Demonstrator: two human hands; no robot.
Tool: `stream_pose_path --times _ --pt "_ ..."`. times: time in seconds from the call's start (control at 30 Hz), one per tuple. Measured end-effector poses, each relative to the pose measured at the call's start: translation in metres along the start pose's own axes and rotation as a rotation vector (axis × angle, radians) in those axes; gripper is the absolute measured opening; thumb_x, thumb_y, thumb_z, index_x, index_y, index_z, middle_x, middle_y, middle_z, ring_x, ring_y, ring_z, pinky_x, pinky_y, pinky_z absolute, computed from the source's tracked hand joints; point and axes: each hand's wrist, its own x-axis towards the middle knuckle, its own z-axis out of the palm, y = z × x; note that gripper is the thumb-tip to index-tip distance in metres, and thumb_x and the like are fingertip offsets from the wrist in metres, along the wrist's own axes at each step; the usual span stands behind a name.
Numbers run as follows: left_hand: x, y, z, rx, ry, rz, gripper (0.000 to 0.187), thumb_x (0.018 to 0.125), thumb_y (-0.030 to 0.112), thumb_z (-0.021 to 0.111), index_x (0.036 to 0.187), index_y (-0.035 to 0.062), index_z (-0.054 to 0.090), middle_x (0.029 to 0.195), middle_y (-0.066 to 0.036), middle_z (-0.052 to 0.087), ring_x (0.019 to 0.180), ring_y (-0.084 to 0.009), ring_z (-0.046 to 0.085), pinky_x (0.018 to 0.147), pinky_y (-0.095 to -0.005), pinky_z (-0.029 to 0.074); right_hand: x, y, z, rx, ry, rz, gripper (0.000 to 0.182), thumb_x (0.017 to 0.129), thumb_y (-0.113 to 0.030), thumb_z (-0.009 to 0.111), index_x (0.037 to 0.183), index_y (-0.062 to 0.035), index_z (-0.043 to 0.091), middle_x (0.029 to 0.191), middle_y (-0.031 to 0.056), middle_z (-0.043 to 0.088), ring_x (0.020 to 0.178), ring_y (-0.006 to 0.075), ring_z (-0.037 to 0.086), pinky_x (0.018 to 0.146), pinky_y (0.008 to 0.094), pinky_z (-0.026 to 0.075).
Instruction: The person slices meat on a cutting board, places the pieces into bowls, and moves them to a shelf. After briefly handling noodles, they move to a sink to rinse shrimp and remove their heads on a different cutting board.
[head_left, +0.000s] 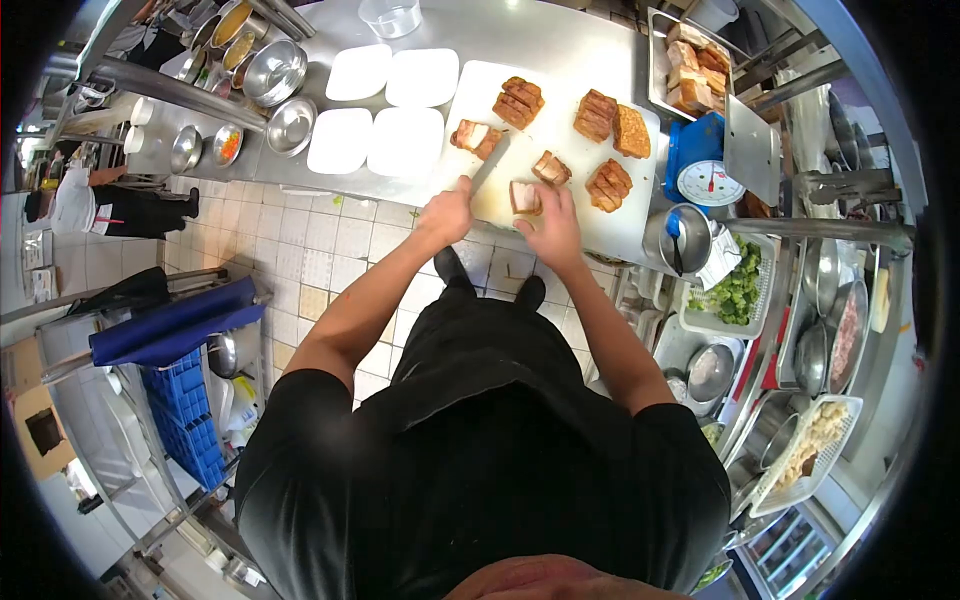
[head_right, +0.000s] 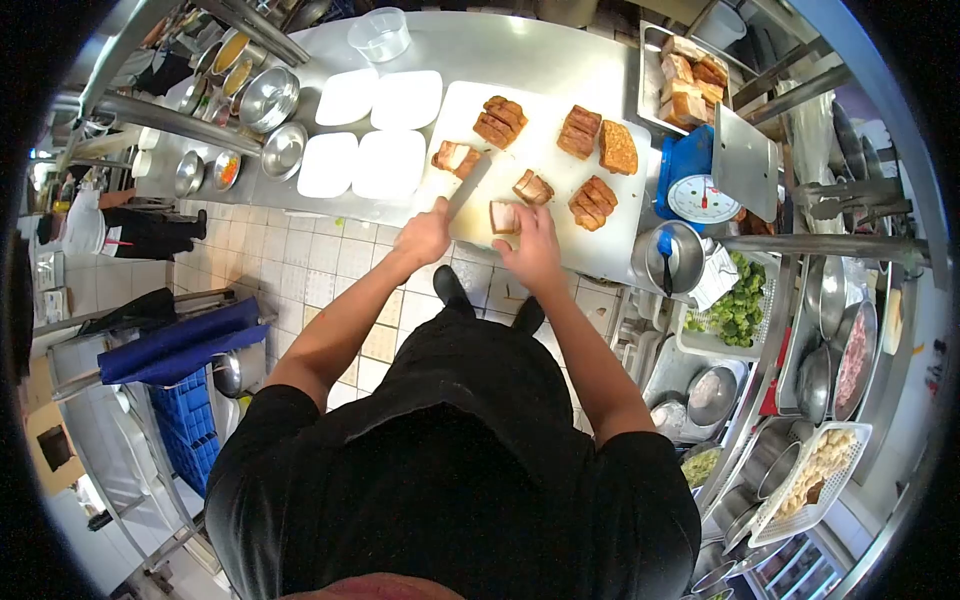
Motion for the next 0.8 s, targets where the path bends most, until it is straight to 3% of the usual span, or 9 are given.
stream_pose_path --times 0.07,0.13,0.27,0.37,0.47,0.57,0.8 --pt "0.002 -0.007 0.001 0.017 -0.003 -0.040 0.030 0.096 0.013 0.043 0.125 0.0057 0.043 0.104 -0.034 0.068 0.101 -0.0513 0.067 0.089 -0.0607 0.051 -0.012 -0.013 0.008 0.077 0.071 0.219 0.062 0.075 -0.018 0.085 0.125 -0.0010 0.053 0.122 0.0235 0.053 0.116 0.0421 0.054 0.101 0.0475 0.046" --pt "0.006 -0.011 0.007 0.022 0.024 -0.022 0.026 0.100 0.019 0.042 0.123 0.0060 0.043 0.100 -0.035 0.067 0.098 -0.0527 0.066 0.087 -0.0621 0.049 -0.008 -0.020 0.026 0.028 0.131 0.214 0.061 0.076 -0.020 0.084 0.124 0.0004 0.051 0.121 0.0246 0.052 0.113 0.0425 0.055 0.098 0.0493 0.047" --pt "0.000 -0.006 0.006 0.034 0.040 -0.024 0.024 0.101 0.020 0.042 0.121 0.0052 0.042 0.096 -0.036 0.067 0.095 -0.0539 0.065 0.086 -0.0631 0.048 0.010 0.014 0.060 0.025 0.105 0.090 0.056 0.078 -0.023 0.083 0.120 -0.0029 0.054 0.121 0.0239 0.051 0.112 0.0428 0.056 0.093 0.0507 0.050" --pt "-0.005 -0.014 0.015 0.056 0.035 -0.020 0.023 0.101 0.018 0.042 0.119 0.0051 0.041 0.095 -0.036 0.067 0.094 -0.0546 0.065 0.085 -0.0638 0.048 0.009 0.023 0.046 0.144 -0.107 -0.083 0.048 0.077 -0.022 0.082 0.116 -0.0060 0.058 0.120 0.0211 0.051 0.110 0.0413 0.057 0.090 0.0503 0.051" --pt "-0.014 -0.008 0.010 0.046 0.048 -0.018 0.022 0.100 0.017 0.043 0.119 0.0055 0.041 0.094 -0.036 0.067 0.093 -0.0544 0.066 0.083 -0.0638 0.049 0.013 -0.004 0.012 0.145 -0.091 -0.087 0.043 0.075 -0.019 0.081 0.111 -0.0082 0.060 0.116 0.0160 0.053 0.109 0.0382 0.060 0.089 0.0481 0.053" --pt "-0.046 0.026 -0.006 0.019 0.009 -0.010 0.024 0.099 0.015 0.045 0.120 0.0045 0.041 0.093 -0.036 0.067 0.093 -0.0543 0.066 0.083 -0.0635 0.050 0.016 0.003 0.014 -0.019 0.019 -0.254 0.043 0.072 -0.020 0.082 0.106 -0.0064 0.060 0.110 0.0133 0.055 0.105 0.0378 0.060 0.088 0.0469 0.053" --pt "-0.078 0.039 0.003 0.111 -0.074 -0.067 0.026 0.094 0.010 0.048 0.118 0.0026 0.043 0.094 -0.035 0.068 0.093 -0.0524 0.068 0.083 -0.0615 0.052 0.039 0.014 0.019 -0.010 -0.246 -0.186 0.037 0.069 -0.019 0.080 0.098 -0.0066 0.061 0.105 0.0120 0.056 0.100 0.0337 0.062 0.085 0.0447 0.054"
